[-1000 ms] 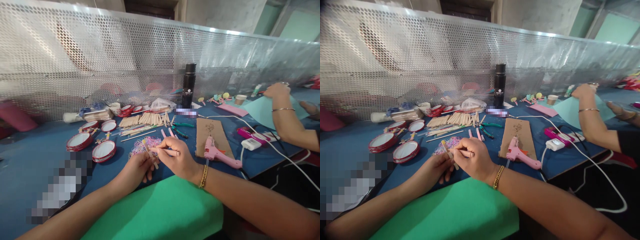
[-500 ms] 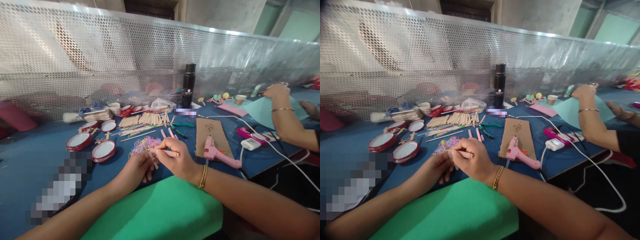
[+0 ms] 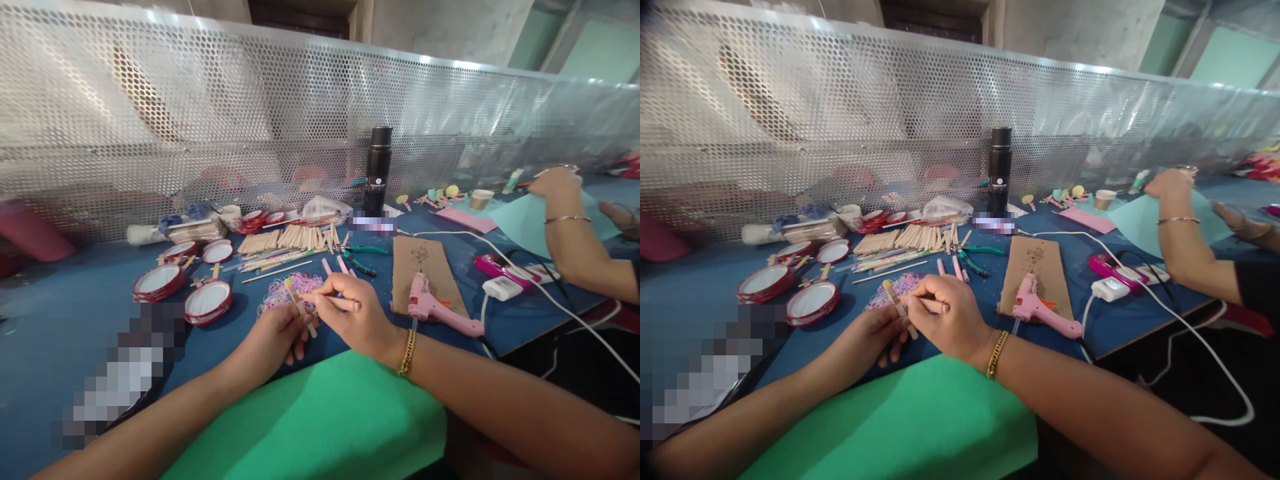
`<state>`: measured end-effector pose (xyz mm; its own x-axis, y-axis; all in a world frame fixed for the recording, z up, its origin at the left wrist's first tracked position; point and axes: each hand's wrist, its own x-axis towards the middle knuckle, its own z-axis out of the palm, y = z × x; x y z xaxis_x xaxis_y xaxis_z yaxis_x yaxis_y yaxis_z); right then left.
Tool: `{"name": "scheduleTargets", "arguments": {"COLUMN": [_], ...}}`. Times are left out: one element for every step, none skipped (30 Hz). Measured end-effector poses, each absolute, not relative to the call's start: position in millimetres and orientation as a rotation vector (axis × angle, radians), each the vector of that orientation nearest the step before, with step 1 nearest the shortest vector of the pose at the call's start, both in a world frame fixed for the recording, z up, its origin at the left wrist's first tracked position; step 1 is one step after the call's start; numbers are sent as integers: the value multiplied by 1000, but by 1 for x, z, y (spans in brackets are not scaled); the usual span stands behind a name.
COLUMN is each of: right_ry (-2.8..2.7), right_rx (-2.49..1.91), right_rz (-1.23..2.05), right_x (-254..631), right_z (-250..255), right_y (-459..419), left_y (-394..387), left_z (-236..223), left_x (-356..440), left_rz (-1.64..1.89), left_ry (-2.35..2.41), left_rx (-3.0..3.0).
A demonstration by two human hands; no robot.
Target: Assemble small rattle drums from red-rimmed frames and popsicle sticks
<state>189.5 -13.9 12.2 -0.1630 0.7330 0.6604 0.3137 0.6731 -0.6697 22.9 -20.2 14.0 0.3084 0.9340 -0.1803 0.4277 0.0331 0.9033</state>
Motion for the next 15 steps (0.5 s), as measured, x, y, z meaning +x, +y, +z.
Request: {"name": "scheduleTargets", "arguments": {"right_ry": [-1742,-1740,-1747,-1761,-1773,-1780,-1780,-1771,-1756,-1741,-1731,-1730,-1737,-1750,-1767], "right_rx": [-848,-846,-838,-827,-819,-816,-818,-826,-835,-842,-845,-840,-829,-817,-808], "right_rz": [465,470,472,473,474,475,476,477,476,474,472,471,469,469,469], "right_x": [190,190,190,190,190,190,190,190,190,190,190,190,190,189,189], "right_z": [12,12,12,11,11,11,11,11,11,12,12,12,12,12,11], "right_y": [-14,-14,-14,-14,-14,-14,-14,-14,-14,-14,-14,-15,-15,-15,-15], "left_y": [-20,-19,-19,-18,-18,-18,-18,-18,-18,-18,-18,-18,-18,-17,-17], "left_z": [14,13,12,11,11,10,10,10,10,10,10,10,9,9,8], "left_x": [23,23,23,22,22,22,22,22,22,22,22,22,22,22,22], "left_rz": [631,631,631,627,619,612,609,611,617,624,630,630,628,625,619], "left_ry": [1282,1283,1287,1292,1297,1301,1302,1299,1295,1288,1282,1280,1283,1288,1292], "left_rx": [1565,1565,1567,1572,1576,1578,1577,1572,1566,1559,1555,1555,1560,1567,1574]}}
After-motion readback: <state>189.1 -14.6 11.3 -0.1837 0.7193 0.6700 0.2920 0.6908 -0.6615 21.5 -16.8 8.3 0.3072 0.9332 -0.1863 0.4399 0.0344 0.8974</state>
